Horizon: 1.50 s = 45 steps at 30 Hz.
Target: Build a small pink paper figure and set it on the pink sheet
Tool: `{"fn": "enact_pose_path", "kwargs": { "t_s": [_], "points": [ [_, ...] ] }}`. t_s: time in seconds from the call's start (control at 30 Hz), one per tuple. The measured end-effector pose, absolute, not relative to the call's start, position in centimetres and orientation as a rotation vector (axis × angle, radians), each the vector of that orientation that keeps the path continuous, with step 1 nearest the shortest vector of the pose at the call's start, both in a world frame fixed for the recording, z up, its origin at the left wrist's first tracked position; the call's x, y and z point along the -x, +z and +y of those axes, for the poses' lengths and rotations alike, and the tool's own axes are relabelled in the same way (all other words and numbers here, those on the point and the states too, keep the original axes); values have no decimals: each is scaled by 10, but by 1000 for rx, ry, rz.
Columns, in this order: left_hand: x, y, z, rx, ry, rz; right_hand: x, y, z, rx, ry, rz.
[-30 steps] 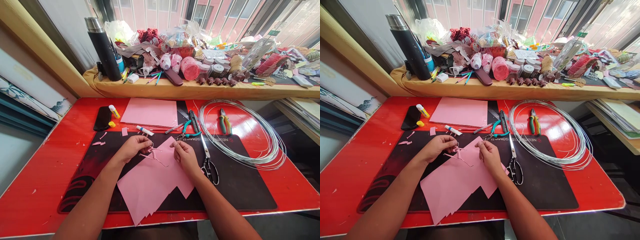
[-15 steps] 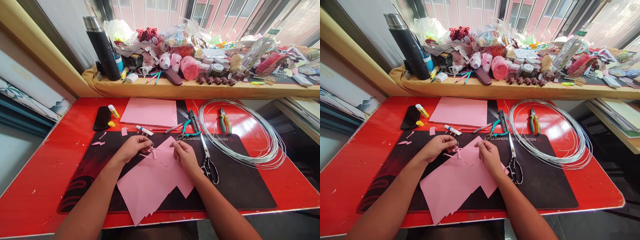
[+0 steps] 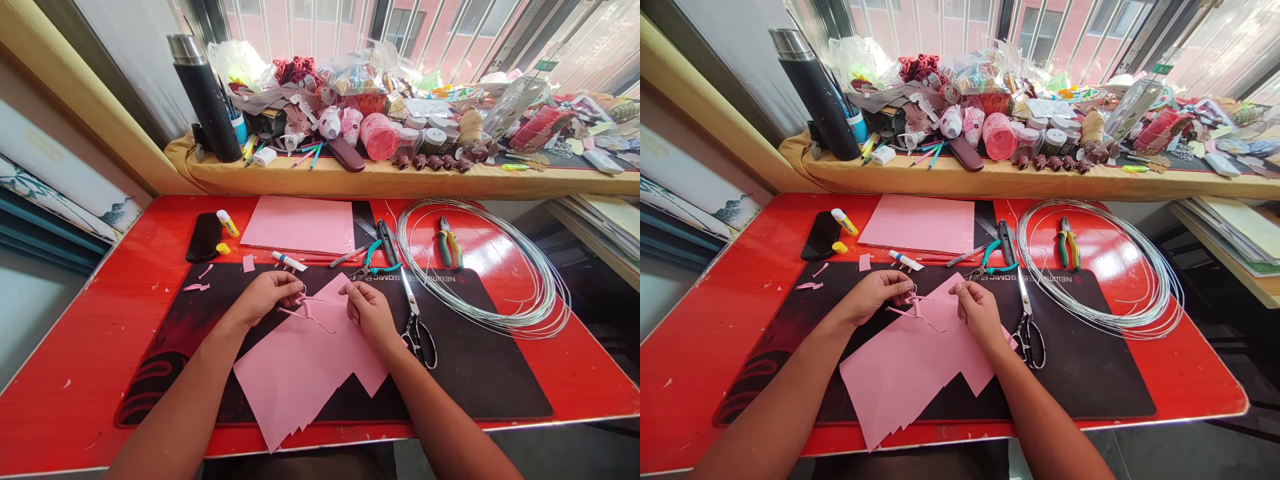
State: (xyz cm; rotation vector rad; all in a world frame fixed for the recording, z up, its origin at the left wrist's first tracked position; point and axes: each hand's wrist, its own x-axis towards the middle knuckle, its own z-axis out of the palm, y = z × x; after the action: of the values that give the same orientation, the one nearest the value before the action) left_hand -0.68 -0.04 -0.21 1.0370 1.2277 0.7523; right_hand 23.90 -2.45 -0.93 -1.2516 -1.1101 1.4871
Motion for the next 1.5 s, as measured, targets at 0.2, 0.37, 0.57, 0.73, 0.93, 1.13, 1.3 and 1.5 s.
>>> {"fn": "enact_pose_path", "kwargs": {
  "t_s": [0.2, 0.37, 0.57, 0.73, 0.93, 1.13, 1.3, 1.5],
  "points": [
    [8, -4, 0, -1043, 757, 1221, -240, -11, -25, 1257, 1493, -1109],
    [8, -5, 1, -1031, 761, 1219, -241, -13, -24, 1247, 1497, -1110],
    [12, 0, 4, -1005, 792, 1235, -240, -15, -23, 1237, 1504, -1093],
    [25, 9, 15, -1039, 838, 1288, -239, -12, -24, 1241, 1509, -1083],
    [34, 25, 70, -1112, 884, 1359, -238, -12, -24, 1248, 1511, -1095],
    [23, 25, 145, -1148, 850, 1425, -237, -19, -23, 1226, 1516, -1107],
    [11, 23, 186, -1175, 777, 1459, -236, -20, -21, 1217, 1514, -1128],
    [2, 15, 216, -1194, 659, 1462, -235, -20, -19, 1229, 1508, -1173]
  ]
}}
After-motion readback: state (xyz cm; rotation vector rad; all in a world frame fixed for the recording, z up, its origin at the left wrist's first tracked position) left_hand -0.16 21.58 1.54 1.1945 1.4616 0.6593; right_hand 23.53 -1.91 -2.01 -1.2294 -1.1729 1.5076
